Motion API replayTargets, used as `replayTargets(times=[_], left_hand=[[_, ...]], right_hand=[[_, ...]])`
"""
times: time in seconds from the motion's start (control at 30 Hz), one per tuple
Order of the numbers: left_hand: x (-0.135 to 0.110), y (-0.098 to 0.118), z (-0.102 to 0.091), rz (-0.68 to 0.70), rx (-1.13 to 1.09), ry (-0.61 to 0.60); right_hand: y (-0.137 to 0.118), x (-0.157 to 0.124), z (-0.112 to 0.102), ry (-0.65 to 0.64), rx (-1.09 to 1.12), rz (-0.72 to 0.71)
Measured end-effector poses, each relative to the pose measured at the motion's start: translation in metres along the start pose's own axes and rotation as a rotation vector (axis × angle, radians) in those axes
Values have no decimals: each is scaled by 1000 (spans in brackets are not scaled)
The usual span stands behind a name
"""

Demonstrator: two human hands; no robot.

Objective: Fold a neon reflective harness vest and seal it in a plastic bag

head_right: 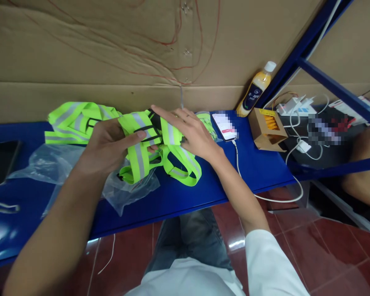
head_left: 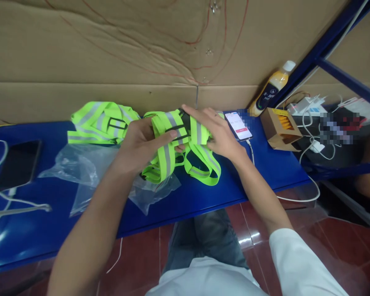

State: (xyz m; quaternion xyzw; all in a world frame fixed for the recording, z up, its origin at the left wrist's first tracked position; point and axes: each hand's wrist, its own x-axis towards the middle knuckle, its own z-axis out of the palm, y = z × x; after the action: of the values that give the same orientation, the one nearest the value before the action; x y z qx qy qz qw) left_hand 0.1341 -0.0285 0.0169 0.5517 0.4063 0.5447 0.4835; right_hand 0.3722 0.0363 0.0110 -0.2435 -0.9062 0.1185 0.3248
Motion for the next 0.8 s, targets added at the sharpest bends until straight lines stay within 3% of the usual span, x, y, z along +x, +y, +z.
replayTargets(times=[0.17,0.3,0.43,0.6,0.8], left_hand=[[3,-8,-18,35,41,-11],[2,-13,-18,114,120,-31],[0,-14,-10,141,211,-74],[1,-21,-15,127,297,-24],[-5,-13,-13,-23,-73,-134]], right_hand=[[3,-5,-24,-179,302,-127],[5,-5,-24,-110,383,-7],[3,-3,-12,-64,306,87],[2,-6,-6,113,143,-136],[0,-9,3,184,-75,-155]])
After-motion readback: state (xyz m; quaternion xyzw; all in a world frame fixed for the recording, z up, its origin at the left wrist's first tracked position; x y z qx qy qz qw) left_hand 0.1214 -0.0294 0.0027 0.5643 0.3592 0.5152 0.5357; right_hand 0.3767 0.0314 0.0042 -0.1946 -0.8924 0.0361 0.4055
